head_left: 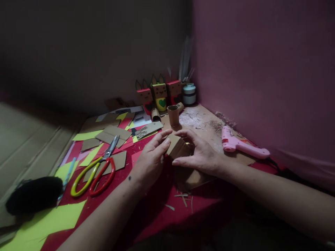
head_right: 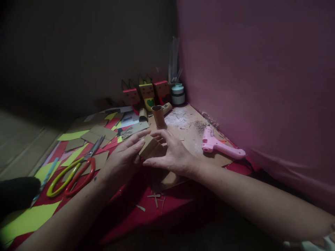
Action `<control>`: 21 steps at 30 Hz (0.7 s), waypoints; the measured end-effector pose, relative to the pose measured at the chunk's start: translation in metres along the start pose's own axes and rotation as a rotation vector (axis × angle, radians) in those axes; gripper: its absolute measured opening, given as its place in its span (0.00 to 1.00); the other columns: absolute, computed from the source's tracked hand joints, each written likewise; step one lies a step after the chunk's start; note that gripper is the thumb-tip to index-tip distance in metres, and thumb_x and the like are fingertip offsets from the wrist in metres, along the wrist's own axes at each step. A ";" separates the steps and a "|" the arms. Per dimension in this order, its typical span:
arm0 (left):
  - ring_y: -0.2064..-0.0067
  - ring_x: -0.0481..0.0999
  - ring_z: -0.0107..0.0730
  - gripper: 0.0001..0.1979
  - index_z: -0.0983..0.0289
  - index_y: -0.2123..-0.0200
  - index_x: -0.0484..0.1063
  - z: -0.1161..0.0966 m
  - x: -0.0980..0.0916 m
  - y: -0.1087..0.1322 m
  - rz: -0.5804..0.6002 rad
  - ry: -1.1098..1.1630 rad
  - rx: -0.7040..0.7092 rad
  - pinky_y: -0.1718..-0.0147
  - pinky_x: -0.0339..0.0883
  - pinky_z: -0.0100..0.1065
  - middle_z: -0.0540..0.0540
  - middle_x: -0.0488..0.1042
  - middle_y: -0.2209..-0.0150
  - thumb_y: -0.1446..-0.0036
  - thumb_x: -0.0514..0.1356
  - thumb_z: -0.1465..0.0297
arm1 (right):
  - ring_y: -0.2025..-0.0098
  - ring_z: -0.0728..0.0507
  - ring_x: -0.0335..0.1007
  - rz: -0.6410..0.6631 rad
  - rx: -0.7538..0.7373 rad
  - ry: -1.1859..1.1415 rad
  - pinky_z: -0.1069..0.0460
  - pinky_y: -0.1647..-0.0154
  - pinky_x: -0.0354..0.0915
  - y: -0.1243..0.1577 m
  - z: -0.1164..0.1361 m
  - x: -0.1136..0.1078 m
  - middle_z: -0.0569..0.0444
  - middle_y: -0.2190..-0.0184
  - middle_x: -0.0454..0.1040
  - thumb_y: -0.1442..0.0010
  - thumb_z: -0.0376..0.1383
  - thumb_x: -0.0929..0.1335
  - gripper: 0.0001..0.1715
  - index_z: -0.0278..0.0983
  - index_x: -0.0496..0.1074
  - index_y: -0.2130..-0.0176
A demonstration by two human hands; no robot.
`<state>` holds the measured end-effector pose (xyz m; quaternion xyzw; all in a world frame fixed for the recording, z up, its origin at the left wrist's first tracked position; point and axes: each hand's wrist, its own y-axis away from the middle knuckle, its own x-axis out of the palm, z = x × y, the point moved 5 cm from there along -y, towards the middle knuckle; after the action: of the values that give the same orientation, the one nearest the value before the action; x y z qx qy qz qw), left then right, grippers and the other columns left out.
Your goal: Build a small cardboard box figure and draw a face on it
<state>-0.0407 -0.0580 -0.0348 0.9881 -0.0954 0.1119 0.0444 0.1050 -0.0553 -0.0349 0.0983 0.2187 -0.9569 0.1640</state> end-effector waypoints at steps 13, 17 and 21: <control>0.42 0.74 0.51 0.19 0.58 0.44 0.73 0.006 0.003 -0.002 0.093 0.022 0.042 0.40 0.62 0.51 0.60 0.77 0.44 0.39 0.64 0.63 | 0.54 0.40 0.74 -0.003 0.224 -0.307 0.43 0.53 0.72 0.000 -0.012 0.003 0.50 0.50 0.73 0.58 0.40 0.81 0.46 0.44 0.65 0.42; 0.39 0.71 0.53 0.19 0.57 0.44 0.72 0.005 0.005 0.001 0.137 -0.033 0.050 0.38 0.59 0.54 0.59 0.75 0.42 0.37 0.63 0.63 | 0.52 0.40 0.75 0.021 0.193 -0.373 0.43 0.51 0.72 0.001 -0.010 0.005 0.50 0.48 0.75 0.56 0.38 0.81 0.45 0.45 0.67 0.41; 0.38 0.70 0.51 0.17 0.54 0.46 0.74 0.001 0.005 0.004 0.148 -0.033 0.075 0.38 0.60 0.50 0.56 0.75 0.42 0.39 0.65 0.64 | 0.48 0.40 0.73 0.053 0.186 -0.371 0.42 0.45 0.68 0.003 -0.008 0.005 0.52 0.44 0.74 0.53 0.37 0.80 0.39 0.47 0.71 0.43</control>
<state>-0.0365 -0.0628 -0.0347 0.9810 -0.1649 0.1019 -0.0025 0.1027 -0.0560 -0.0443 -0.0594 0.0928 -0.9700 0.2168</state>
